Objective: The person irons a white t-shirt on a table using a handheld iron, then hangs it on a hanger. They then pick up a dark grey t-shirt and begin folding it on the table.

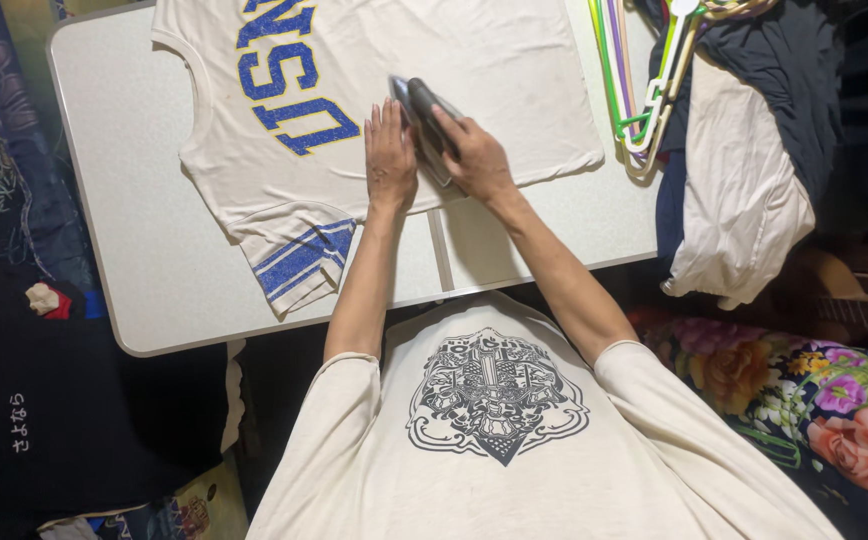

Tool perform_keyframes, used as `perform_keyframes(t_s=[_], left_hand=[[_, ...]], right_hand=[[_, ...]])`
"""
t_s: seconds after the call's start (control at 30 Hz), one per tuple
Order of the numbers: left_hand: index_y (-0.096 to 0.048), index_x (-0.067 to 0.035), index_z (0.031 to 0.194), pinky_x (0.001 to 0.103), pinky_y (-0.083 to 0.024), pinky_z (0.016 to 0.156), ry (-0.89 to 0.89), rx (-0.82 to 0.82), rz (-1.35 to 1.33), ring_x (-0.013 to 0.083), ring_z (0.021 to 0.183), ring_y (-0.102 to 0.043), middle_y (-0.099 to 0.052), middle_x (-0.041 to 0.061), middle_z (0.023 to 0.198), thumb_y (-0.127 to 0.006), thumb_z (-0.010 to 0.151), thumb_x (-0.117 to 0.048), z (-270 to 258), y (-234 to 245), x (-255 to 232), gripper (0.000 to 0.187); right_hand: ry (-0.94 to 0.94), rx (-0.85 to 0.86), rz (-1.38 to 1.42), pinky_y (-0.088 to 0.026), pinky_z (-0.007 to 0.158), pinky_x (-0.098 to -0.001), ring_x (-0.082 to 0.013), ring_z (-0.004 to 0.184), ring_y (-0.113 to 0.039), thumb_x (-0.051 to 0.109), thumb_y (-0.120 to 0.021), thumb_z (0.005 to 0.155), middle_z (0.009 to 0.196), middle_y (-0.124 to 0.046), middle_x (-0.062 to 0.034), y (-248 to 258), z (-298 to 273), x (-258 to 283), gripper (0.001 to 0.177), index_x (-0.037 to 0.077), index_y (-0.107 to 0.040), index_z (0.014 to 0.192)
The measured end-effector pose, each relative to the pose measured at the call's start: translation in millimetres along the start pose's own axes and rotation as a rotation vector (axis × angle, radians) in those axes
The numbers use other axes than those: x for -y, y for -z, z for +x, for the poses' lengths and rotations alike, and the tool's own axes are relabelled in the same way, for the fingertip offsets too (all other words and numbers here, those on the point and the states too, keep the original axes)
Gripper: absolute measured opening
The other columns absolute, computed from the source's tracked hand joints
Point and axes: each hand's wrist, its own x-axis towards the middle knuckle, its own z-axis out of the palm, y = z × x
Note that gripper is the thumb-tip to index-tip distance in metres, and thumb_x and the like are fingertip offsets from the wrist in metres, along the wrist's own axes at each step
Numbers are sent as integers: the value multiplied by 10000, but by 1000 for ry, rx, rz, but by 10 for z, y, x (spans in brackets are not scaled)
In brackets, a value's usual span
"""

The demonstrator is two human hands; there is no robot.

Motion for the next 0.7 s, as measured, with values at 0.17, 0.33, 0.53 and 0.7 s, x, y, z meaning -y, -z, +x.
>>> perform_keyframes(t_s=[0.17,0.33,0.53,0.7], left_hand=[[-390,60,1536,502,-154,1284,-13,42,103,373,1558,-210,-303,191,1660,-459,1105,-404,23,107,-132,638],[-388,55,1539,491,-155,1290,21,59,83,360,1566,-200,-298,179,1668,-468,1101,-409,22,138,-177,643],[-388,38,1548,492,-163,1291,12,50,128,351,1568,-207,-298,173,1667,-483,1098,-395,25,98,-161,632],[-386,43,1548,500,-162,1284,5,41,129,351,1562,-201,-297,180,1664,-486,1097,-381,4,53,-136,627]], right_hand=[[-99,-57,-96,-593,812,-425,-328,905,-699,77,-655,948,1089,-658,-172,169,61,-575,679,182,-438,1583],[-144,-126,-202,-587,813,-416,-325,918,-688,71,-635,973,1095,-641,-184,578,7,-1256,675,129,-418,1610],[-203,-257,-269,-536,803,-447,-312,920,-656,26,-673,950,1058,-617,-159,728,-36,-1604,708,103,-420,1607],[-330,-325,-304,-542,759,-415,-275,893,-663,48,-687,968,1070,-617,-133,638,48,-1620,683,102,-414,1592]])
